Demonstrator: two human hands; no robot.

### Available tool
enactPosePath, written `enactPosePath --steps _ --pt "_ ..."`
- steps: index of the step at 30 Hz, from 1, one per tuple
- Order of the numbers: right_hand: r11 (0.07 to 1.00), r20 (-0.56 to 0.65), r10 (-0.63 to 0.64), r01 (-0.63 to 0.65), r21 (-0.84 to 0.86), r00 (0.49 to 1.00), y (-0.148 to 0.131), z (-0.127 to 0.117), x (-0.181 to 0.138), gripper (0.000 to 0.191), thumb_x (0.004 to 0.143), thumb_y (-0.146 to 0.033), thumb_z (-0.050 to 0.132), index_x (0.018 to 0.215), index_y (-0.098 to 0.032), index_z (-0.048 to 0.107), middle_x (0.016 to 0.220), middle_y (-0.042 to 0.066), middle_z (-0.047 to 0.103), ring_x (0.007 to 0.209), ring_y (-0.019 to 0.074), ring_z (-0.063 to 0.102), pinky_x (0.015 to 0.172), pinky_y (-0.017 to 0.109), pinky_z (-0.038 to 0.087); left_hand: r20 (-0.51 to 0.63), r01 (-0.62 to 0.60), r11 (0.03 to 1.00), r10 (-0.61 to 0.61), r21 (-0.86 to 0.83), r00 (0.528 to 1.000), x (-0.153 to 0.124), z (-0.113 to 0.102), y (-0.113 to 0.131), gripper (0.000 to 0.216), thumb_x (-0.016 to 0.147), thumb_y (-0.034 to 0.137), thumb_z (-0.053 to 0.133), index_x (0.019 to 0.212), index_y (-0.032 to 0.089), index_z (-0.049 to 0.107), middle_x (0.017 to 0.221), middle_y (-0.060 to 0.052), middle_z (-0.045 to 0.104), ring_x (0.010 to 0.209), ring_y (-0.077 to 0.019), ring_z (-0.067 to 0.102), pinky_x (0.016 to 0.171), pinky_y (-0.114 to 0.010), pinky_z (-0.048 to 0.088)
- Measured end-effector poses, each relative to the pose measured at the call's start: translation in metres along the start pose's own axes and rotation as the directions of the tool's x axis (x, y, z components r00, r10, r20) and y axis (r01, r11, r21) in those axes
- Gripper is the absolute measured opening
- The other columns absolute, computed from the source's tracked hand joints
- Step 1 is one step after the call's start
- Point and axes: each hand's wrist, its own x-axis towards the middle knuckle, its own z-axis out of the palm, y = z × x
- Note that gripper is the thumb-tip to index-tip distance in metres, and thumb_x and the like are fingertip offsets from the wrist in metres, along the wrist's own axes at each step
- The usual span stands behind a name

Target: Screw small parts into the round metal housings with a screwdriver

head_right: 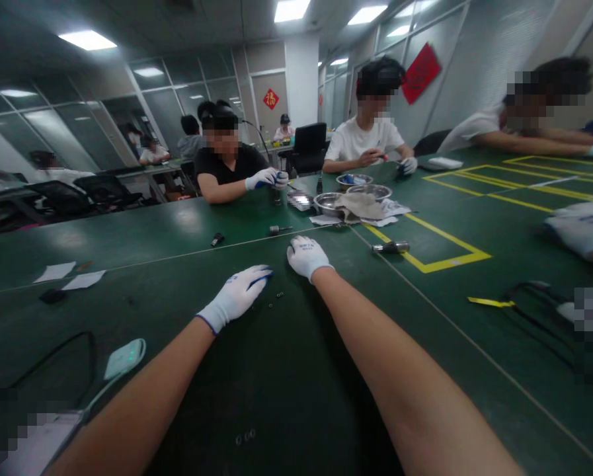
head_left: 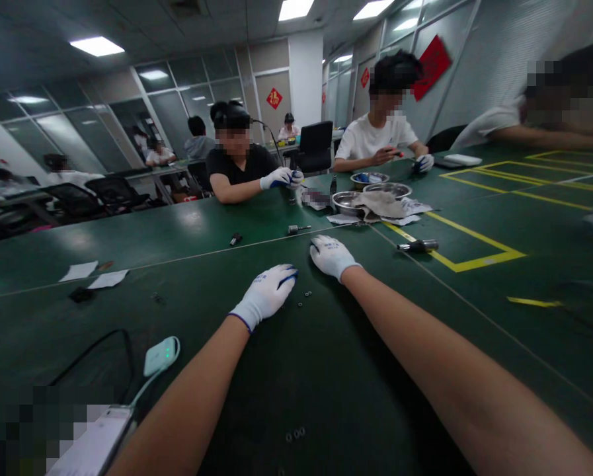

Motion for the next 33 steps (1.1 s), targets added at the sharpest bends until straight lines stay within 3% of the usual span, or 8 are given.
enactPosePath --steps 10,15,17,20,22,24,28,33 --pt "0.970 -0.013 -0.222 0.222 0.104 0.975 -0.033 -0.004 -0.075 0.044 0.102 -0.031 0.049 0.140 -0.017 0.066 0.149 0.013 0.063 0.139 0.0246 0.057 0.122 0.039 0.040 -0.105 0.060 0.997 -0.064 -0.043 0.992 -0.024 0.007 0.011 0.043 0.098 0.026 0.048 0.133 0.021 0.072 0.148 -0.007 0.065 0.140 -0.0239 0.058 0.125 -0.040 0.038" --pt "0.920 -0.022 -0.266 0.261 0.293 0.964 -0.050 -0.002 -0.106 0.047 0.099 -0.030 0.052 0.143 -0.017 0.064 0.146 0.013 0.065 0.139 0.0259 0.058 0.123 0.042 0.040 -0.170 0.063 0.973 -0.103 -0.224 0.980 -0.036 0.011 0.017 0.041 0.087 0.018 0.057 0.122 0.021 0.078 0.140 -0.008 0.070 0.134 -0.0267 0.062 0.125 -0.043 0.039" --pt "0.896 -0.053 -0.256 0.257 0.361 0.965 -0.053 0.000 -0.114 0.048 0.098 -0.027 0.053 0.144 -0.017 0.063 0.146 0.013 0.065 0.138 0.0259 0.059 0.122 0.042 0.041 -0.203 0.055 0.913 -0.148 -0.403 0.968 -0.039 0.011 0.015 0.040 0.080 0.015 0.059 0.114 0.021 0.080 0.131 -0.009 0.075 0.127 -0.0274 0.067 0.122 -0.045 0.043" --pt "0.864 -0.149 -0.208 0.253 0.434 0.967 -0.055 0.001 -0.120 0.047 0.100 -0.024 0.049 0.144 -0.018 0.062 0.144 0.011 0.067 0.134 0.0233 0.062 0.120 0.039 0.044 -0.274 0.033 0.693 -0.329 -0.721 0.904 -0.040 0.012 0.007 0.041 0.073 0.013 0.056 0.106 0.017 0.080 0.120 -0.010 0.079 0.117 -0.0272 0.072 0.113 -0.046 0.052" --pt "0.882 -0.182 -0.192 0.251 0.400 0.964 -0.057 0.000 -0.122 0.046 0.100 -0.023 0.048 0.144 -0.020 0.063 0.143 0.010 0.067 0.133 0.0229 0.062 0.119 0.039 0.044 -0.302 0.017 0.567 -0.463 -0.823 0.833 -0.039 0.013 0.001 0.044 0.071 0.013 0.052 0.106 0.017 0.079 0.116 -0.010 0.080 0.115 -0.0258 0.073 0.108 -0.045 0.056" --pt "0.926 -0.160 -0.212 0.251 0.282 0.964 -0.062 -0.003 -0.122 0.044 0.100 -0.025 0.051 0.141 -0.022 0.065 0.145 0.011 0.066 0.134 0.0260 0.059 0.119 0.044 0.043 -0.324 0.019 0.548 -0.522 -0.836 0.789 -0.038 0.014 -0.003 0.045 0.071 0.013 0.051 0.106 0.017 0.078 0.114 -0.009 0.080 0.114 -0.0247 0.073 0.108 -0.044 0.056" --pt "0.968 -0.066 -0.246 0.249 0.043 0.967 -0.075 -0.008 -0.120 0.038 0.101 -0.036 0.054 0.134 -0.025 0.071 0.150 0.012 0.061 0.138 0.0333 0.052 0.115 0.051 0.041 -0.364 0.019 0.596 -0.515 -0.803 0.776 -0.034 0.018 -0.005 0.037 0.071 0.014 0.057 0.101 0.016 0.078 0.113 -0.009 0.080 0.116 -0.0250 0.071 0.114 -0.046 0.050" --pt "0.965 -0.016 -0.251 0.252 0.068 0.968 -0.088 -0.005 -0.111 0.031 0.099 -0.038 0.057 0.121 -0.027 0.077 0.140 0.010 0.066 0.131 0.0314 0.055 0.111 0.050 0.042 -0.371 0.016 0.602 -0.512 -0.798 0.775 -0.033 0.020 -0.006 0.029 0.075 0.017 0.060 0.098 0.016 0.078 0.113 -0.010 0.080 0.115 -0.0240 0.071 0.114 -0.044 0.050"
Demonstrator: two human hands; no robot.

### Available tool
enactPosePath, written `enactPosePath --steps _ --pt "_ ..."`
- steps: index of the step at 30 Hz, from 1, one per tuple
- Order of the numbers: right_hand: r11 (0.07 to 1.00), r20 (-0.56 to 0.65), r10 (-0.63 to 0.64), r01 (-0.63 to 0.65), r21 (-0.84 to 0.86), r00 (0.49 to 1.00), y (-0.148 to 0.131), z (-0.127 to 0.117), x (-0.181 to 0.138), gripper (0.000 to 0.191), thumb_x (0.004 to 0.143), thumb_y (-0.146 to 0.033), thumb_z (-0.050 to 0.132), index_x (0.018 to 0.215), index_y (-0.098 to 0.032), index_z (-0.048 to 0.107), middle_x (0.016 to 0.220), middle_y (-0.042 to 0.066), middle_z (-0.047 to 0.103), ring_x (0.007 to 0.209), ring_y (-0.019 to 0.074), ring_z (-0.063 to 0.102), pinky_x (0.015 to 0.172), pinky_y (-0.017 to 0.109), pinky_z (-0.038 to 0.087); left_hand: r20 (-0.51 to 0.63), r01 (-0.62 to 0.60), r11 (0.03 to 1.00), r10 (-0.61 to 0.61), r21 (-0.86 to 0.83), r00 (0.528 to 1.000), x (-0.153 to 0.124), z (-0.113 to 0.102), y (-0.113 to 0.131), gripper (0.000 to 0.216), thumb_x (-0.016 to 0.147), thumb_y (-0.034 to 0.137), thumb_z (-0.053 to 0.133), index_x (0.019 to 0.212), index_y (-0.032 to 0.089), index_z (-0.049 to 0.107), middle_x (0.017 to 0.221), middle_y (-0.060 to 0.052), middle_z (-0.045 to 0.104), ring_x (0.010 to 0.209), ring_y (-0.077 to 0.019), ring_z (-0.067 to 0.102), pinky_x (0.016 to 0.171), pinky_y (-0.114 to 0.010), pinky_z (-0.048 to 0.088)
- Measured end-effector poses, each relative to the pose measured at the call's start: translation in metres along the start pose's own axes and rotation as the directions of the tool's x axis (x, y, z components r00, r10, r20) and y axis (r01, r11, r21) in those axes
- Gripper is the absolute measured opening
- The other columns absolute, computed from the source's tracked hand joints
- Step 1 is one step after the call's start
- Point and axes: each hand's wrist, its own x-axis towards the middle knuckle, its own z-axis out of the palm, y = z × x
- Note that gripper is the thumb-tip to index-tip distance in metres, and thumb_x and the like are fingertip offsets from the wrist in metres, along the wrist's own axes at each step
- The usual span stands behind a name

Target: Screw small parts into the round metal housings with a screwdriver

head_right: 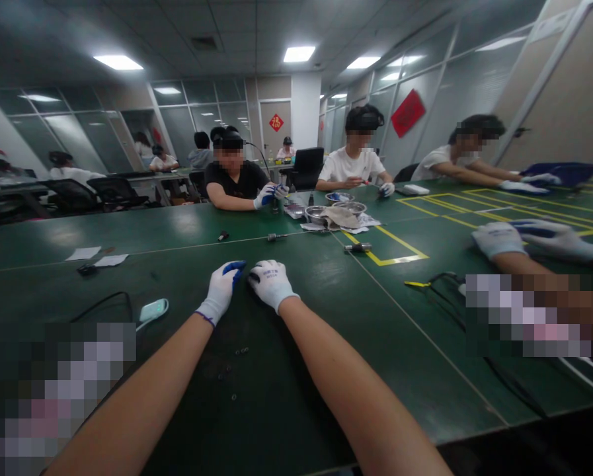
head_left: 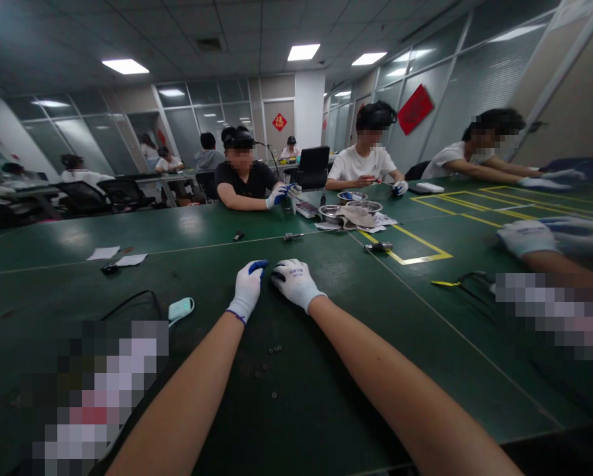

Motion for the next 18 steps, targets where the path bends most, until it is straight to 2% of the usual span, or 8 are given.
enactPosePath --steps 4,6,9,12,15,18 --pt "0.988 -0.072 0.058 -0.047 0.149 0.996 0.004 0.006 0.007 0.020 0.092 -0.031 0.067 0.107 -0.025 0.079 0.130 0.009 0.072 0.126 0.0296 0.060 0.110 0.045 0.044 0.009 0.010 1.000 -0.009 -0.017 1.000 0.000 -0.001 -0.001 0.030 0.078 0.021 0.061 0.102 0.015 0.078 0.115 -0.011 0.079 0.115 -0.0237 0.072 0.109 -0.042 0.054" --pt "0.976 -0.122 0.113 -0.087 0.201 0.986 0.010 0.008 0.009 0.023 0.095 -0.030 0.061 0.111 -0.024 0.077 0.127 0.009 0.074 0.122 0.0257 0.063 0.107 0.040 0.048 0.015 0.014 1.000 -0.013 -0.025 1.000 0.000 -0.001 -0.001 0.030 0.080 0.023 0.061 0.103 0.015 0.078 0.113 -0.011 0.080 0.114 -0.0236 0.072 0.108 -0.042 0.055" --pt "0.943 -0.204 0.237 -0.174 0.284 0.950 0.026 0.006 0.008 0.036 0.104 -0.031 0.043 0.122 -0.018 0.071 0.122 0.011 0.076 0.111 0.0214 0.069 0.099 0.034 0.054 0.024 0.019 0.999 -0.019 -0.032 1.000 0.000 -0.001 0.001 0.029 0.081 0.024 0.061 0.103 0.015 0.078 0.112 -0.011 0.080 0.114 -0.0240 0.072 0.107 -0.042 0.055" --pt "0.908 -0.270 0.352 -0.257 0.332 0.896 0.052 -0.007 -0.001 0.041 0.104 -0.033 0.037 0.122 -0.016 0.070 0.117 0.014 0.077 0.107 0.0237 0.072 0.095 0.037 0.056 0.028 -0.008 0.998 0.006 0.066 1.000 -0.004 -0.001 0.006 0.027 0.084 0.024 0.062 0.103 0.016 0.078 0.113 -0.010 0.080 0.115 -0.0241 0.072 0.109 -0.043 0.054" --pt "0.881 -0.319 0.435 -0.326 0.342 0.842 0.088 -0.028 -0.018 0.036 0.100 -0.031 0.045 0.117 -0.015 0.072 0.117 0.015 0.076 0.107 0.0263 0.072 0.099 0.040 0.054 0.059 -0.061 0.969 0.048 0.237 0.997 -0.009 0.000 0.012 0.025 0.086 0.022 0.062 0.104 0.016 0.079 0.112 -0.010 0.080 0.113 -0.0249 0.072 0.111 -0.044 0.052" --pt "0.875 -0.340 0.481 -0.417 0.246 0.808 0.132 -0.052 -0.040 0.029 0.093 -0.030 0.056 0.110 -0.017 0.075 0.115 0.014 0.077 0.107 0.0271 0.071 0.099 0.039 0.053 0.082 -0.107 0.925 0.082 0.364 0.993 -0.015 0.002 0.018 0.023 0.088 0.019 0.062 0.104 0.017 0.078 0.113 -0.010 0.079 0.111 -0.0254 0.072 0.110 -0.045 0.052"
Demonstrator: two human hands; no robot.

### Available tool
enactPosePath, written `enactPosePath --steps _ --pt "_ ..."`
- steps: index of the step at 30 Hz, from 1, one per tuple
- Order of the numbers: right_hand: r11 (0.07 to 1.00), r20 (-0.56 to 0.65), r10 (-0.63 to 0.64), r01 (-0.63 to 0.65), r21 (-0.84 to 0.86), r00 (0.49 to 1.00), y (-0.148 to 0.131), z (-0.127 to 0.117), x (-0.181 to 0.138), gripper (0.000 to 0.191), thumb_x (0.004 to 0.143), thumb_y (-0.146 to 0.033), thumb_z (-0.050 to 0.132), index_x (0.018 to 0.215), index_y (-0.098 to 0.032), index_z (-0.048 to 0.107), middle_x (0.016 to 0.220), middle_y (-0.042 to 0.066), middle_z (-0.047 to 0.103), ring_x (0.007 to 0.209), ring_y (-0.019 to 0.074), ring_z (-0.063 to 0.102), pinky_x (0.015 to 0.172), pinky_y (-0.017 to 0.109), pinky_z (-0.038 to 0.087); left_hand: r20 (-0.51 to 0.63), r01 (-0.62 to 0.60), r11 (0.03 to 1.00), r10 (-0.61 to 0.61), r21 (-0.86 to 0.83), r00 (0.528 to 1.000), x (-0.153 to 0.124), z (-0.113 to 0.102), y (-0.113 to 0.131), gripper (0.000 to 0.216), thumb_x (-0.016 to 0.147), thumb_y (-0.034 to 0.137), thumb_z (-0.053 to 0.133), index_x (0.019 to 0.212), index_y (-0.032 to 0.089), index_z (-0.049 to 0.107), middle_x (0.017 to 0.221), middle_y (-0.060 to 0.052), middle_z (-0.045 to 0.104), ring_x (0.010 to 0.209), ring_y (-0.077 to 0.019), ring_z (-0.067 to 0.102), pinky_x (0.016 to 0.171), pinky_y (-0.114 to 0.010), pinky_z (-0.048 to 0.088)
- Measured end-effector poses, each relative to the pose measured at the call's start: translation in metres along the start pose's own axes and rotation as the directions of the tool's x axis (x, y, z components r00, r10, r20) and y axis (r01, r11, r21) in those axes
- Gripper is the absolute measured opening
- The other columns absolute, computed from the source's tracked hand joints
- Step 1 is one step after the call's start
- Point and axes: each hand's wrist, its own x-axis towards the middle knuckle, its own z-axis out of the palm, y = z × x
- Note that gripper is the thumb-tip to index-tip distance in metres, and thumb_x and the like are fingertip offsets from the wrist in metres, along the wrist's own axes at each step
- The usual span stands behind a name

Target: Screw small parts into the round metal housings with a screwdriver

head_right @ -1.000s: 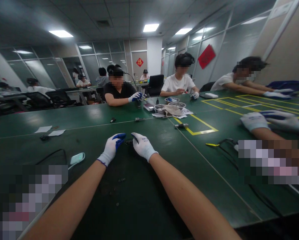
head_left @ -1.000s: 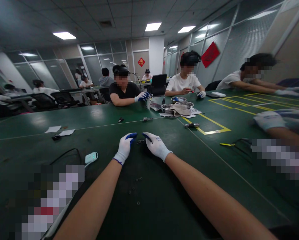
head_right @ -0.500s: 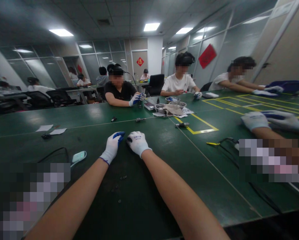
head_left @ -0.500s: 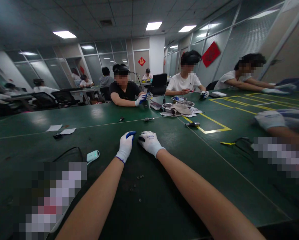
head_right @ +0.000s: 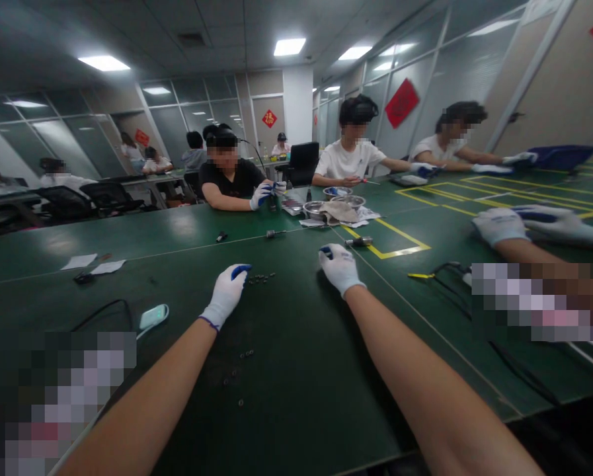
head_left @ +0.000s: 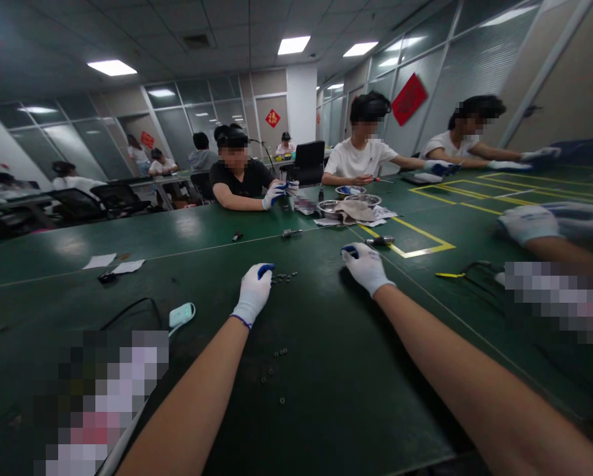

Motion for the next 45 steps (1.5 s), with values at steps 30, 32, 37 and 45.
enactPosePath --steps 30,32,37,45 --pt "0.816 0.544 -0.482 0.578 -0.006 0.687 -0.093 0.064 -0.059 0.081 0.096 -0.047 0.055 0.163 -0.007 0.034 0.171 0.022 0.028 0.159 0.0342 0.028 0.128 0.052 0.025 -0.021 -0.024 1.000 0.024 0.008 0.999 0.007 0.006 -0.007 0.033 0.084 0.013 0.053 0.104 0.017 0.079 0.114 -0.009 0.079 0.113 -0.0234 0.072 0.112 -0.041 0.051" --pt "0.815 0.569 -0.462 0.578 -0.029 0.680 -0.093 0.063 -0.059 0.084 0.098 -0.056 0.051 0.163 -0.005 0.033 0.171 0.023 0.027 0.159 0.0352 0.027 0.129 0.052 0.022 -0.022 -0.019 1.000 0.019 0.002 1.000 0.008 0.006 -0.007 0.033 0.084 0.014 0.053 0.104 0.018 0.079 0.115 -0.009 0.079 0.113 -0.0233 0.072 0.112 -0.042 0.051" --pt "0.794 0.609 -0.451 0.605 -0.060 0.653 -0.093 0.061 -0.062 0.091 0.098 -0.068 0.044 0.162 -0.005 0.036 0.170 0.022 0.029 0.159 0.0361 0.026 0.130 0.050 0.019 -0.009 -0.015 1.000 0.015 -0.023 1.000 0.008 0.005 -0.007 0.032 0.085 0.014 0.054 0.106 0.016 0.079 0.116 -0.012 0.079 0.114 -0.0243 0.072 0.113 -0.042 0.051" --pt "0.823 0.609 -0.385 0.557 -0.115 0.694 -0.096 0.054 -0.066 0.097 0.098 -0.075 0.035 0.163 -0.004 0.032 0.171 0.022 0.027 0.160 0.0377 0.024 0.130 0.050 0.018 -0.022 0.012 0.999 -0.013 -0.050 1.000 0.009 0.005 -0.006 0.029 0.084 0.011 0.057 0.101 0.016 0.080 0.111 -0.010 0.080 0.110 -0.0234 0.072 0.111 -0.041 0.051"
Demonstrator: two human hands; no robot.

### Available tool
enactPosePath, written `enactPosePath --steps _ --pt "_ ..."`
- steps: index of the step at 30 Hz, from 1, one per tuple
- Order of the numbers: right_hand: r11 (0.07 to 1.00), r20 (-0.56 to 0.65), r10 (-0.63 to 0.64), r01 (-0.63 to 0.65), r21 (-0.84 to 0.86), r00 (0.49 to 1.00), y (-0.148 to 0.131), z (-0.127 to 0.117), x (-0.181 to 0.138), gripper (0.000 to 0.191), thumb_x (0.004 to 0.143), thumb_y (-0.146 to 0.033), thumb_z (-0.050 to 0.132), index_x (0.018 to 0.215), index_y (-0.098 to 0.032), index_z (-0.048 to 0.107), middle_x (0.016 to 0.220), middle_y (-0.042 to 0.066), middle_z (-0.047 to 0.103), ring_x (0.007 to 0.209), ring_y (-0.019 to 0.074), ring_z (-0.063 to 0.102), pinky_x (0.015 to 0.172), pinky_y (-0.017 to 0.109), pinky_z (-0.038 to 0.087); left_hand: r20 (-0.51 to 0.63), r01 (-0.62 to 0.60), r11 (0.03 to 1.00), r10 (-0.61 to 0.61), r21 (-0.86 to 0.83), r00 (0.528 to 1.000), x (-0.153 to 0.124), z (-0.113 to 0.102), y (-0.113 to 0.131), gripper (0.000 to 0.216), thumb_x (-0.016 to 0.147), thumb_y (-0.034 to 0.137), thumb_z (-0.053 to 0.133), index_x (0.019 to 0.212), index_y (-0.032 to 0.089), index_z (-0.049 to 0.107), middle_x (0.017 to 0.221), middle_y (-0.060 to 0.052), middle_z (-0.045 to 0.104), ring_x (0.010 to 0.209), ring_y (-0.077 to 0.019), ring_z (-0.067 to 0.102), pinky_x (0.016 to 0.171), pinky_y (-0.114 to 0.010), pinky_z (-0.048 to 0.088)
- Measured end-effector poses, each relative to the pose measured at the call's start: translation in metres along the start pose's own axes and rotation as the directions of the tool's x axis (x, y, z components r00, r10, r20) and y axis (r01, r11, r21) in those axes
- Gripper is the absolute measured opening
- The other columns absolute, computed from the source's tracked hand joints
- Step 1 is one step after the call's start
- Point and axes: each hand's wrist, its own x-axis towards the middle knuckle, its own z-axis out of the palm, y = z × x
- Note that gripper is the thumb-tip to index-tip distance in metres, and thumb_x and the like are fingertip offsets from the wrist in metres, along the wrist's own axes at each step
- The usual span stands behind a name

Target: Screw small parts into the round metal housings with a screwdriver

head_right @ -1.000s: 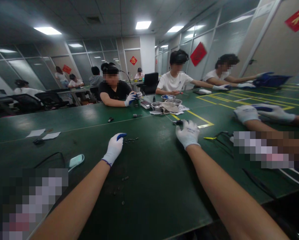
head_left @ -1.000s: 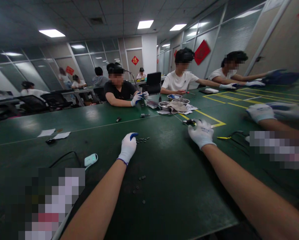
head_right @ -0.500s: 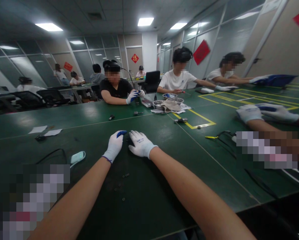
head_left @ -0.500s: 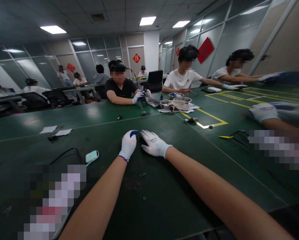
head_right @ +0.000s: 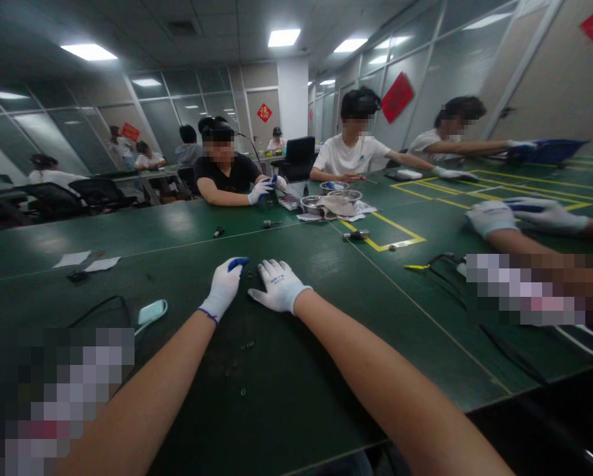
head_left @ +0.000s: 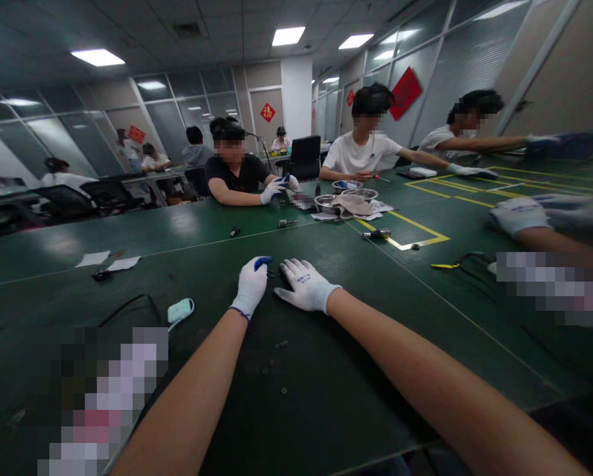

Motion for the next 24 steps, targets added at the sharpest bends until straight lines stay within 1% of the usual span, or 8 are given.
enactPosePath --steps 4,8,12,14,17,19,24 --pt "0.999 -0.011 -0.044 0.044 0.003 0.999 0.0007 -0.0021 -0.0025 0.098 0.097 -0.076 0.035 0.165 -0.006 0.027 0.173 0.020 0.022 0.161 0.0385 0.020 0.130 0.053 0.017 -0.001 -0.005 1.000 0.005 -0.021 1.000 0.0000 0.0002 0.0006 0.028 0.084 0.011 0.057 0.099 0.016 0.080 0.109 -0.010 0.080 0.109 -0.0234 0.072 0.111 -0.041 0.051" --pt "0.996 0.052 -0.084 0.085 -0.014 0.995 0.0005 -0.0047 -0.0024 0.094 0.098 -0.074 0.036 0.165 -0.007 0.030 0.173 0.019 0.024 0.160 0.0383 0.021 0.131 0.053 0.015 -0.001 -0.008 0.999 0.008 -0.034 1.000 -0.0001 -0.0004 0.0011 0.027 0.084 0.011 0.058 0.099 0.017 0.080 0.106 -0.009 0.081 0.106 -0.0233 0.073 0.110 -0.041 0.051" --pt "0.996 0.051 -0.079 0.081 -0.024 0.996 0.0009 -0.0036 -0.0017 0.095 0.098 -0.074 0.033 0.165 -0.007 0.030 0.172 0.019 0.025 0.160 0.0370 0.023 0.131 0.051 0.016 0.005 -0.005 0.999 0.005 -0.046 1.000 0.0001 -0.0006 0.0011 0.027 0.084 0.012 0.058 0.099 0.017 0.080 0.105 -0.009 0.081 0.105 -0.0236 0.073 0.110 -0.042 0.051" --pt "0.997 0.036 -0.069 0.069 -0.017 0.997 0.0016 -0.0023 -0.0020 0.097 0.098 -0.075 0.031 0.165 -0.006 0.028 0.172 0.020 0.026 0.160 0.0364 0.024 0.131 0.049 0.017 0.005 -0.002 0.999 0.002 -0.052 1.000 0.0006 -0.0008 0.0009 0.027 0.084 0.012 0.058 0.099 0.017 0.081 0.105 -0.009 0.081 0.105 -0.0239 0.073 0.111 -0.043 0.050" --pt "1.000 0.014 -0.015 0.016 -0.018 1.000 0.0023 -0.0017 -0.0032 0.100 0.096 -0.078 0.030 0.165 -0.006 0.029 0.172 0.020 0.026 0.160 0.0371 0.024 0.130 0.048 0.017 0.013 0.002 0.997 -0.001 -0.071 1.000 0.0016 -0.0016 0.0006 0.027 0.084 0.012 0.059 0.098 0.017 0.081 0.107 -0.010 0.081 0.107 -0.0239 0.073 0.112 -0.043 0.050" --pt "0.999 0.017 0.026 -0.025 -0.026 1.000 0.0026 -0.0027 -0.0043 0.102 0.095 -0.080 0.028 0.165 -0.006 0.030 0.172 0.020 0.025 0.160 0.0381 0.022 0.130 0.049 0.017 0.019 0.010 0.996 -0.008 -0.087 1.000 0.0022 -0.0023 0.0006 0.027 0.084 0.012 0.059 0.098 0.017 0.081 0.109 -0.010 0.081 0.109 -0.0235 0.072 0.113 -0.042 0.049" --pt "0.996 0.032 0.080 -0.079 -0.034 0.996 0.0035 -0.0073 -0.0071 0.104 0.094 -0.081 0.025 0.166 -0.006 0.025 0.174 0.018 0.022 0.161 0.0368 0.019 0.130 0.047 0.015 0.030 0.029 0.994 -0.026 -0.108 0.999 0.0028 -0.0036 0.0011 0.026 0.084 0.013 0.060 0.100 0.017 0.081 0.108 -0.009 0.081 0.108 -0.0235 0.073 0.112 -0.043 0.049"
